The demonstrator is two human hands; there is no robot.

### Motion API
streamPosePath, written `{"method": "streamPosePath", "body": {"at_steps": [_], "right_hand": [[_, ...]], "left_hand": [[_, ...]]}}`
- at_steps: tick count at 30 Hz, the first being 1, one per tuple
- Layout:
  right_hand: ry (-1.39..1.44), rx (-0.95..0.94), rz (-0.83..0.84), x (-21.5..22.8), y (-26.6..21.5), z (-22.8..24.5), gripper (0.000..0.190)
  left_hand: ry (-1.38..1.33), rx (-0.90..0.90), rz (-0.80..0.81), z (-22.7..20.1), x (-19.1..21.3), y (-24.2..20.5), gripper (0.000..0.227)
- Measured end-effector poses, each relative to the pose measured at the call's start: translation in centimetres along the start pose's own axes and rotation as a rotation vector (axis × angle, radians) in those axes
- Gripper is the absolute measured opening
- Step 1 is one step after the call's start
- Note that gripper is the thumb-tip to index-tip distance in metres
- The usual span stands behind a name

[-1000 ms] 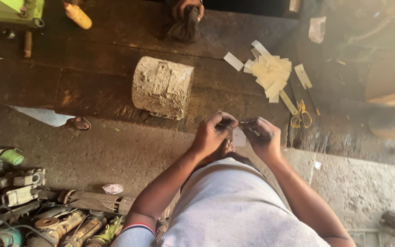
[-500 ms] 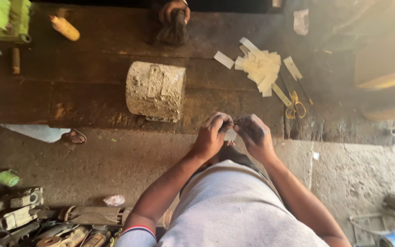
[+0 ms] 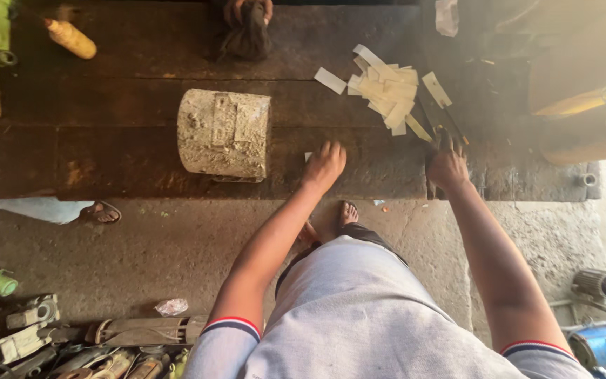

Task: The person cuts a large sheet of white paper into narrow strips using scissors, then repeatedly folds and inserts the strips into a cylindrical object on the workbench.

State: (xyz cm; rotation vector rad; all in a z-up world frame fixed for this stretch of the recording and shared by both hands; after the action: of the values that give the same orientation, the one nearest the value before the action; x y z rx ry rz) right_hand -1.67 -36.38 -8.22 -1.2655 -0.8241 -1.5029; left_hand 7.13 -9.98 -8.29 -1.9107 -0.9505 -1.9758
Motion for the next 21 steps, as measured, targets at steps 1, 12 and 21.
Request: {"method": "streamPosePath", "body": {"at_steps": [1, 12, 21], "right_hand": [[0.188, -0.045, -0.025, -0.3, 0.3, -1.7, 0.063], [-0.16, 0.29, -0.208, 5.0, -1.7, 5.1, 0.045], [0.264, -0.074, 0.146, -5.7, 0.4, 13.1, 0.046]], "left_hand": [[0.018, -0.027, -0.002, -0.5, -1.1, -0.5, 0.013], [-0.219, 0.203, 0.09, 0.2, -0.7, -6.5, 0.046], [-0.296, 0.266, 0.138, 0.1, -2.0, -5.5, 0.044]]}}
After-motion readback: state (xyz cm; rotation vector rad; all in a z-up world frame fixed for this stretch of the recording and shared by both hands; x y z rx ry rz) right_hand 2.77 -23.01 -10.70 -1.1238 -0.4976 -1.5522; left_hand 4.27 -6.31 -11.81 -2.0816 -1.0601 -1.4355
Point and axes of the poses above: each hand's wrist, its own y-axis towards the middle knuckle, its own x-axis out of the back of the hand, z = x × y, the point moved 9 cm from there along y, towards the middle knuckle, and after that the axes turned 2 degrees about z, right-handed, at the moved point
